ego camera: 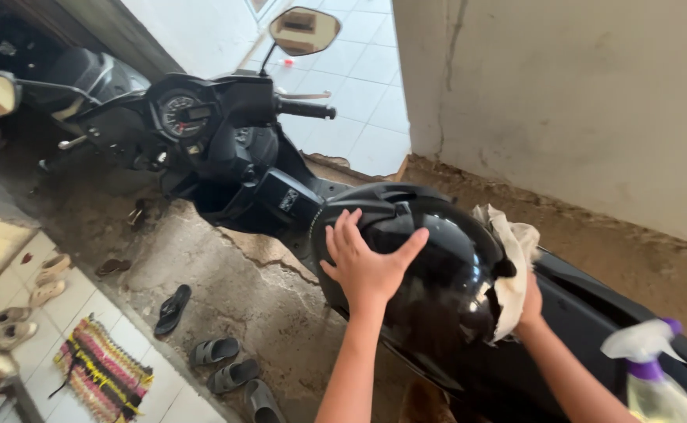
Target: Cleaning a motorcycle helmet with a spray bottle and a cloth.
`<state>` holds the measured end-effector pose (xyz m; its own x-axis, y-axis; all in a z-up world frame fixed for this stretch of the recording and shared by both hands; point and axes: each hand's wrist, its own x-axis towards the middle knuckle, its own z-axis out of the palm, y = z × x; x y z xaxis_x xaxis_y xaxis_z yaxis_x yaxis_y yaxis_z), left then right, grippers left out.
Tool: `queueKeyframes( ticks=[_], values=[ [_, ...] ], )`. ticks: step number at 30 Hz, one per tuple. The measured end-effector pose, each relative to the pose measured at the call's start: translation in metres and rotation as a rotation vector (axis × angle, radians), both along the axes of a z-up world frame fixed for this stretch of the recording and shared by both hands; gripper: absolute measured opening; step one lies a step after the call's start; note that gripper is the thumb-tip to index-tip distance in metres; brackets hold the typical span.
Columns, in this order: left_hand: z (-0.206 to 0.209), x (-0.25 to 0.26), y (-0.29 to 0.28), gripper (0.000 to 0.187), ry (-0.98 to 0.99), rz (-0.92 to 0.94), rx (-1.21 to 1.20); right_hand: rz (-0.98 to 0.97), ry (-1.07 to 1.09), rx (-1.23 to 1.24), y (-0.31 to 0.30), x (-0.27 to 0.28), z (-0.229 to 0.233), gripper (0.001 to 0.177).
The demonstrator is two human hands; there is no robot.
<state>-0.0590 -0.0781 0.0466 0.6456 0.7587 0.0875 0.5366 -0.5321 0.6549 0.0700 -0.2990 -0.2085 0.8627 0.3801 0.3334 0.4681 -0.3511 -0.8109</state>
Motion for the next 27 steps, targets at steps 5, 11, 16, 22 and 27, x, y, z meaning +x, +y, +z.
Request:
queueKeyframes(
  ticks=[5, 11, 16, 22, 27],
  values=[
    [0.012, 0.031, -0.006, 0.117, 0.096, 0.024, 0.051, -0.229, 0.503, 0.869, -0.007, -0.004, 0.006, 0.023],
    [0.022, 0.058, -0.016, 0.12, 0.194, -0.004, 0.063, -0.284, 0.083, 0.778, -0.025, -0.052, 0.128, 0.039],
    [0.024, 0.081, -0.019, 0.129, 0.305, -0.031, 0.059, -0.16, -0.316, 0.171, 0.031, -0.078, 0.15, 0.038],
    [0.026, 0.083, -0.018, 0.129, 0.341, -0.066, 0.029, -0.224, -0.418, 0.208, 0.038, -0.098, 0.139, 0.043],
    [0.022, 0.085, -0.016, 0.129, 0.337, -0.073, 0.052, -0.292, -0.335, 0.272, 0.04, -0.104, 0.122, 0.048]
  ],
)
